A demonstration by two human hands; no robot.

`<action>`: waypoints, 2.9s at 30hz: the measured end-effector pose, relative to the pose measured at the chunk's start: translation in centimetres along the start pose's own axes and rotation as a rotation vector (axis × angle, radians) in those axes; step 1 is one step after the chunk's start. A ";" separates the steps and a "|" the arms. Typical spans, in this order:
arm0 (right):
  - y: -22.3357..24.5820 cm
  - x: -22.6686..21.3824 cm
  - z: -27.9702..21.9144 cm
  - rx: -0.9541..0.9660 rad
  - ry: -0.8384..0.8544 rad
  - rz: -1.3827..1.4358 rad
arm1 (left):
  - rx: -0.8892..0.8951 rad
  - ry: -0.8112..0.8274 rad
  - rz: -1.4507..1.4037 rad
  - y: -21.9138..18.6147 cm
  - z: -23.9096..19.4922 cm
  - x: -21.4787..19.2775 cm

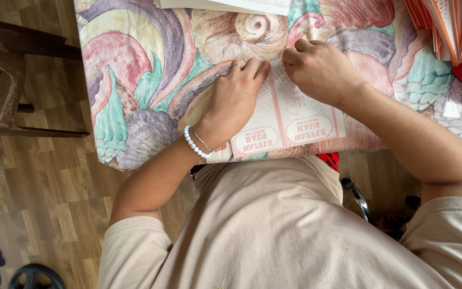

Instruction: Folding flat paper templates into bags and stacking them on a table.

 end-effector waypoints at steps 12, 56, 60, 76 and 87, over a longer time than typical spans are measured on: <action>-2.4 -0.4 -2.8 0.085 -0.047 -0.004 | 0.039 -0.008 0.058 -2.7 1.0 1.0; -4.6 0.7 -6.1 0.240 -0.093 0.022 | 0.022 0.020 0.063 -2.7 1.6 0.8; -5.6 1.8 -7.8 0.293 -0.170 0.060 | 0.024 0.040 0.033 -2.6 1.7 1.0; -5.9 -4.2 -15.5 0.458 -0.659 0.799 | 0.083 -0.013 -0.486 -1.2 6.8 3.0; -1.2 -0.5 -16.9 0.790 -0.796 1.255 | 0.083 0.162 -0.778 -1.4 8.9 6.9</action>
Point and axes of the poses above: each hand's wrist, its own z-axis towards the middle knuckle, its own x-axis out of the palm, y = z × x, the point moved 6 cm from there along z, towards the middle knuckle, and after that the axes turned 10 degrees about y, right-handed, at the moved point
